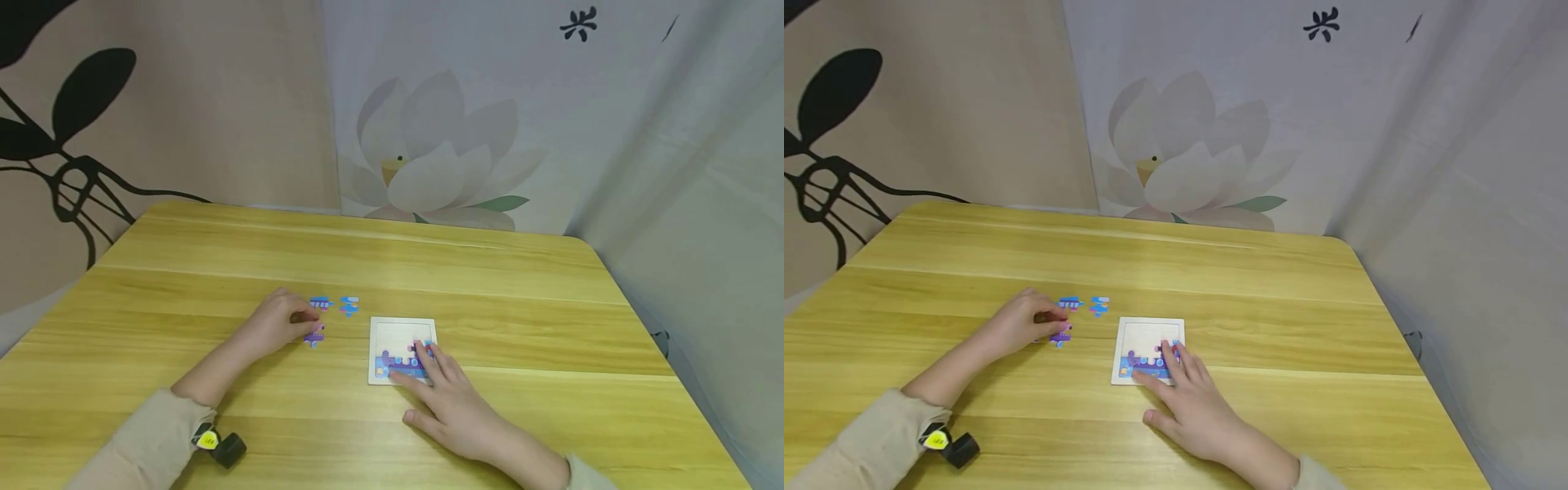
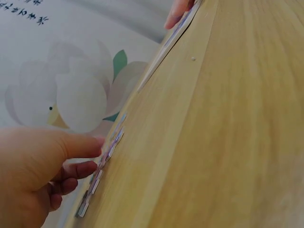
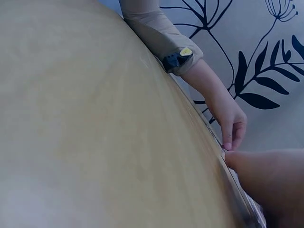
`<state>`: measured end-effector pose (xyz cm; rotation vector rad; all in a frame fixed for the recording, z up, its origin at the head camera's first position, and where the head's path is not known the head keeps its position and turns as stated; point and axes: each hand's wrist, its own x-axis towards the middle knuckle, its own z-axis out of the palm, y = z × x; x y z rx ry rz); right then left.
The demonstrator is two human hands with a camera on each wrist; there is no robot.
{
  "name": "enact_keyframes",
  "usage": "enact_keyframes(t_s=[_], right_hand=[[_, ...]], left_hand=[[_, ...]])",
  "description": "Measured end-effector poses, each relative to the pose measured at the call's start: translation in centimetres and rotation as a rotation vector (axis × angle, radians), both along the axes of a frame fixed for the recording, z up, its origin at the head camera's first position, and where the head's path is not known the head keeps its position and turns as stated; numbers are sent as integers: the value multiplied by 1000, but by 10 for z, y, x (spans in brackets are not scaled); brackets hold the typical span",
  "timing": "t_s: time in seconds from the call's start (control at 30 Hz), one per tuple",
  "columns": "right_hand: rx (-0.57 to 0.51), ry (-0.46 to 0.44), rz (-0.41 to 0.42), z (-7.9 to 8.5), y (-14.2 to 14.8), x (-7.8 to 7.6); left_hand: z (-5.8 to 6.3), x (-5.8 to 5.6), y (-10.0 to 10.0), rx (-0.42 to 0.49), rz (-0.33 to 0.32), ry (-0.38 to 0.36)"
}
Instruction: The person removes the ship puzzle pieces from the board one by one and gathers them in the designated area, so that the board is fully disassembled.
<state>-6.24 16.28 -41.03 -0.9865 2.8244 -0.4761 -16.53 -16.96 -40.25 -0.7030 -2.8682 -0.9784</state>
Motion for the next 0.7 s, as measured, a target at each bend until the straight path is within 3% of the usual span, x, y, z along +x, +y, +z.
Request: enact_keyframes(t_s=[0.17, 0.4, 0.7], right_hand=[[12, -1, 25, 0, -3, 8], [15, 29, 77, -1, -4, 18], [14, 55, 138, -2, -6, 20]], left_hand=[[2, 1, 4, 19, 17, 14], [2, 4, 17, 62, -16, 59], [-1, 8, 37, 118, -57, 76]])
